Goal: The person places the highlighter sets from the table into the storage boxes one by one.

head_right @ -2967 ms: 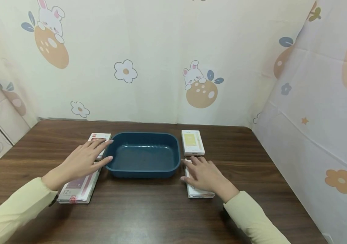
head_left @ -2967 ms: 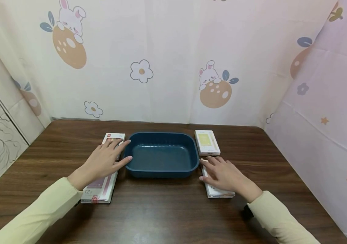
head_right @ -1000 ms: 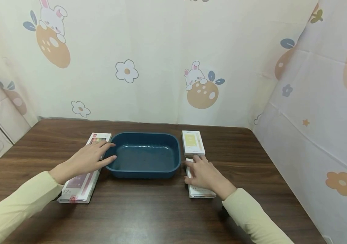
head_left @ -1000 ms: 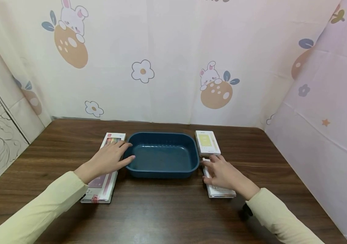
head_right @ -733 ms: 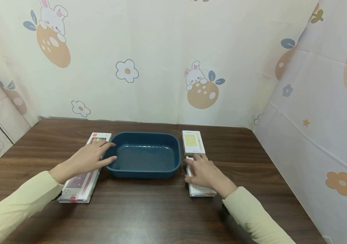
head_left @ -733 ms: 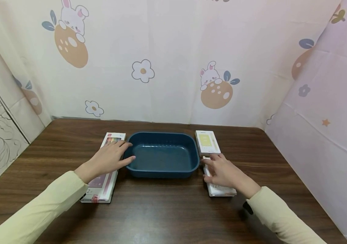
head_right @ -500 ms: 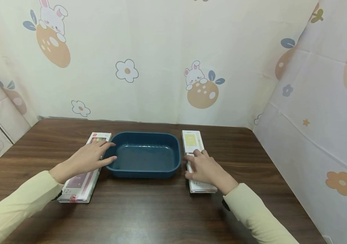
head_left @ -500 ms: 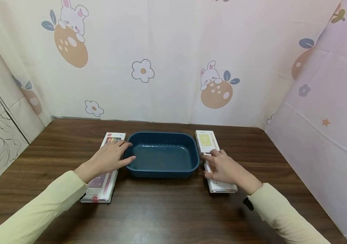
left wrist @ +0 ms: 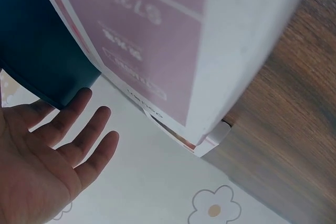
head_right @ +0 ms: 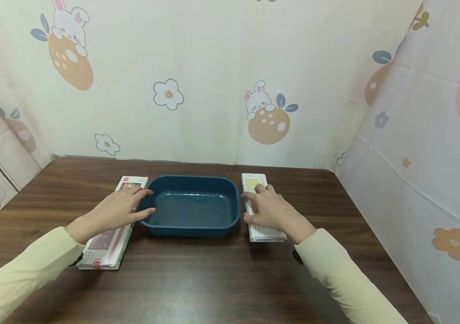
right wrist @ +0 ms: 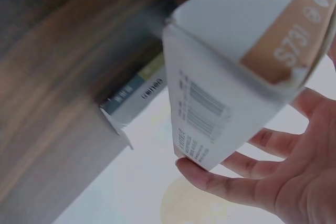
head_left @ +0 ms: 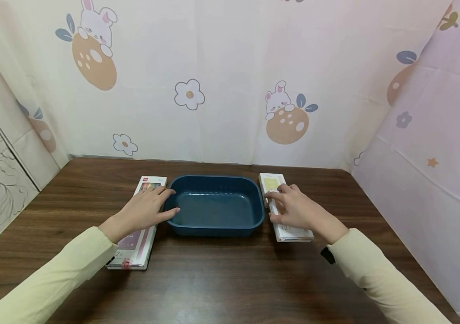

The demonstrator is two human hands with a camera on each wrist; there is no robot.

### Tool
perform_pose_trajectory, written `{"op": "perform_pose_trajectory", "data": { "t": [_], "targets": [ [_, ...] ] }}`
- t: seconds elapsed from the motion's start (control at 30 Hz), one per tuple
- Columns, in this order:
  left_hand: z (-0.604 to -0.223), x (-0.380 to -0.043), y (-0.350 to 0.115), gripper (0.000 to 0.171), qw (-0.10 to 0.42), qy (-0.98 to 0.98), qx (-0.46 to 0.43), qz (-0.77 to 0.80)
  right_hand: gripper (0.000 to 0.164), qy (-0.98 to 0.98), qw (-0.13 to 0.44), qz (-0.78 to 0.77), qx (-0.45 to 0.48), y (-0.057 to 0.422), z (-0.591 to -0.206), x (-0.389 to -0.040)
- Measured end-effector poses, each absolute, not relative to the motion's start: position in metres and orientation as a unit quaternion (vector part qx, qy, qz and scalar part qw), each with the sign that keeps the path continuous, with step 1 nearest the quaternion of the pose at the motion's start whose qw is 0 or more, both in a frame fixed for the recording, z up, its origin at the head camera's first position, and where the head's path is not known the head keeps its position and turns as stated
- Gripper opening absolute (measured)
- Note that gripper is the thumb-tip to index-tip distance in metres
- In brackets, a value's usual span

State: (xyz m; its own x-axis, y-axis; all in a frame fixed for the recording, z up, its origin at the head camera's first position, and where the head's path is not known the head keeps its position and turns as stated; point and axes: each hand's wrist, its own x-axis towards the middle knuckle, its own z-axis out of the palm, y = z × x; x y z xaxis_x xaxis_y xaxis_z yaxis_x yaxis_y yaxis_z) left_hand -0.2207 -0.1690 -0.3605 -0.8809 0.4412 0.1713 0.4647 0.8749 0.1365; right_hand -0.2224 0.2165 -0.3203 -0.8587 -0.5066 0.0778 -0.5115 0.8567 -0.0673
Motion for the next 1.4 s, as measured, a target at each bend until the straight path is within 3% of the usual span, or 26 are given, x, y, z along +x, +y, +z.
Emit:
{"op": "perform_pose_trajectory", "data": {
  "t": [1.4],
  "targets": [
    [-0.358, -0.220, -0.166, 0.059, 0.072, -0.966, -0.238, -0.065, 0.054, -0.957, -0.025, 0.042, 0.285, 0.126, -0.293, -0.265]
  ]
}}
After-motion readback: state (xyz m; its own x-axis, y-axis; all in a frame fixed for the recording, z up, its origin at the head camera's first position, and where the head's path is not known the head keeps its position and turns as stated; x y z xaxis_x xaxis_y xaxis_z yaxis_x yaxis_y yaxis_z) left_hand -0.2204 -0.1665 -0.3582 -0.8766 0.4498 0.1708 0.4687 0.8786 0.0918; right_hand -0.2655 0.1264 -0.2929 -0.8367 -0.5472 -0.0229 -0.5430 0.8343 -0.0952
